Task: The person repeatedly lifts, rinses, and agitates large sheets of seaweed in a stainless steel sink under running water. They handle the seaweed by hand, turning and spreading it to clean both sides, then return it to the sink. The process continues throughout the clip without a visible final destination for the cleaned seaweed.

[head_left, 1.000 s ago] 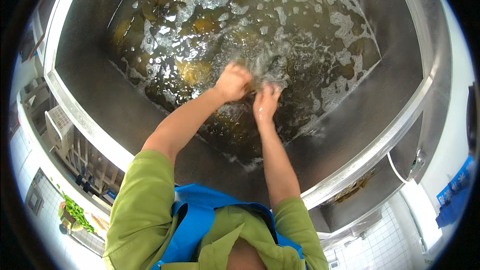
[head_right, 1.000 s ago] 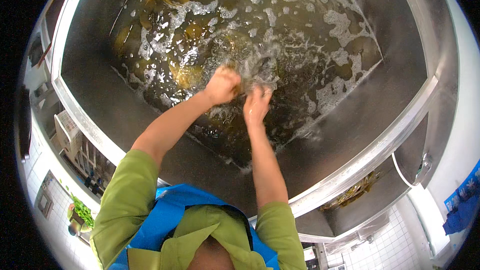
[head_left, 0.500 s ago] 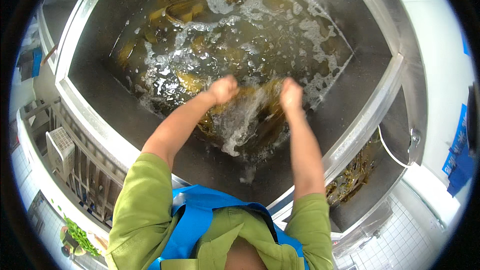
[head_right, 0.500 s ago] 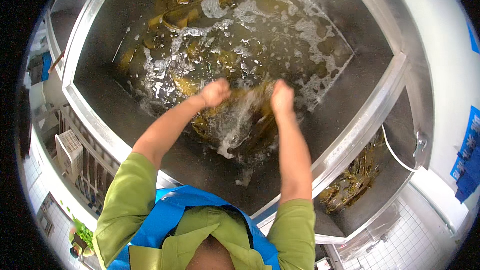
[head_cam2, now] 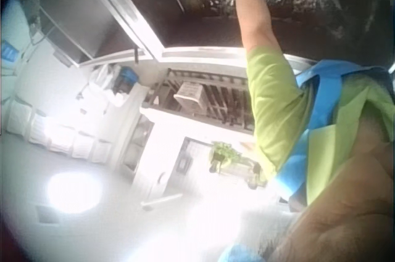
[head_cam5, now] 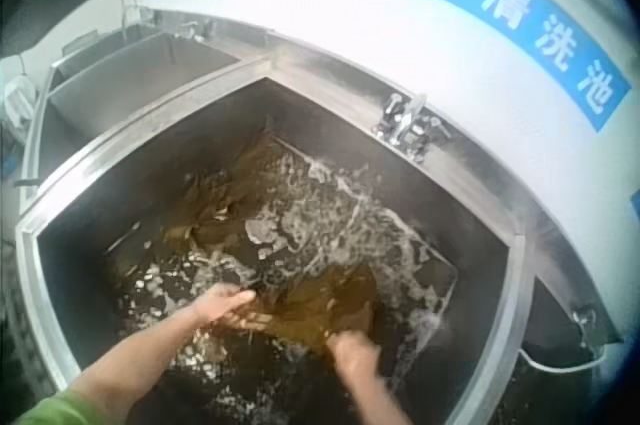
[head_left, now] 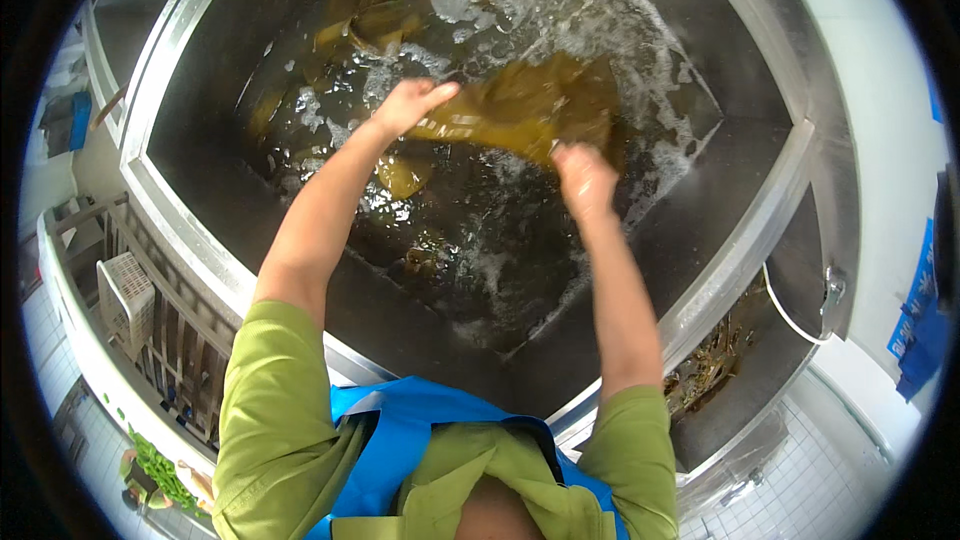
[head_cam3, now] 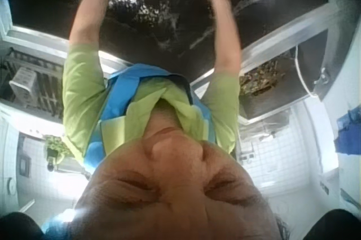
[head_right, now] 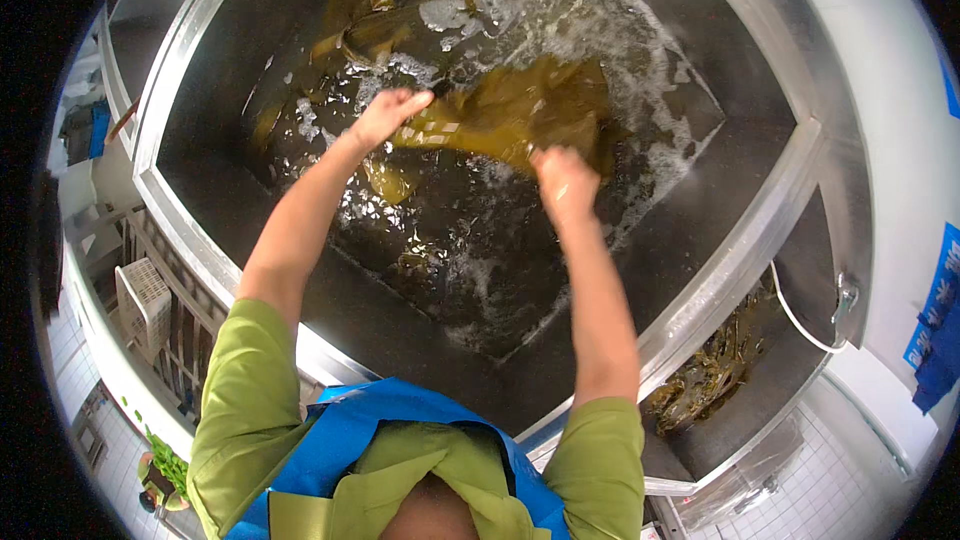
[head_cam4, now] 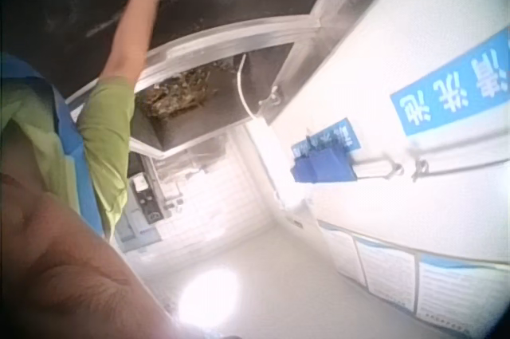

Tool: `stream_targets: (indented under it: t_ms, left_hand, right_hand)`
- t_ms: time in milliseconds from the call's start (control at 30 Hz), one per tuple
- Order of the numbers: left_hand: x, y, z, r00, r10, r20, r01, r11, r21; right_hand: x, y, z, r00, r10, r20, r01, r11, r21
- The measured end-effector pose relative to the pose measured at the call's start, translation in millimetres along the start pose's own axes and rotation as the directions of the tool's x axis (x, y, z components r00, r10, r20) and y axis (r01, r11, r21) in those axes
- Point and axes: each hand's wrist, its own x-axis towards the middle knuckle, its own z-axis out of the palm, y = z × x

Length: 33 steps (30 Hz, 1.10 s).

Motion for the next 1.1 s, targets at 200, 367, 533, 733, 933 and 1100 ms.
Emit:
stream_targets:
  t_ms: [200,367,533,733,933,1100]
  left_hand:
    - [-46.3,-116.5,31.2,0.841,-0.484,-0.240,0.519,0.848,0.107]
    - [-91.1,-92.0,187.7,0.959,-0.254,-0.128,0.283,0.812,0.510]
    - [-87.2,-89.2,203.8,0.887,0.084,0.454,-0.218,0.943,0.252]
    - [-81.4,-118.5,74.7,0.883,-0.384,-0.269,0.466,0.784,0.410]
    - [-134.1,-92.5,212.4,0.956,-0.281,0.085,0.262,0.947,0.187]
    - [-179.4,20.5,265.7,0.907,0.339,0.248,-0.386,0.907,0.170]
  right_hand:
    - [-145.1,-67.8,102.0,0.709,0.002,0.705,-0.136,0.982,0.134]
    - [-93.6,-37.3,85.6,0.906,0.328,0.266,-0.411,0.831,0.375]
    - [-83.3,-21.7,94.7,0.829,0.418,0.372,-0.500,0.852,0.157]
    - [-162.1,-62.2,124.6,0.385,0.230,0.894,-0.798,0.570,0.196]
    - [-168.2,-77.8,143.1,0.146,0.233,0.962,-0.784,-0.565,0.256]
    - [-158.6,-58.7,98.4,0.346,0.180,0.921,-0.457,-0.825,0.333]
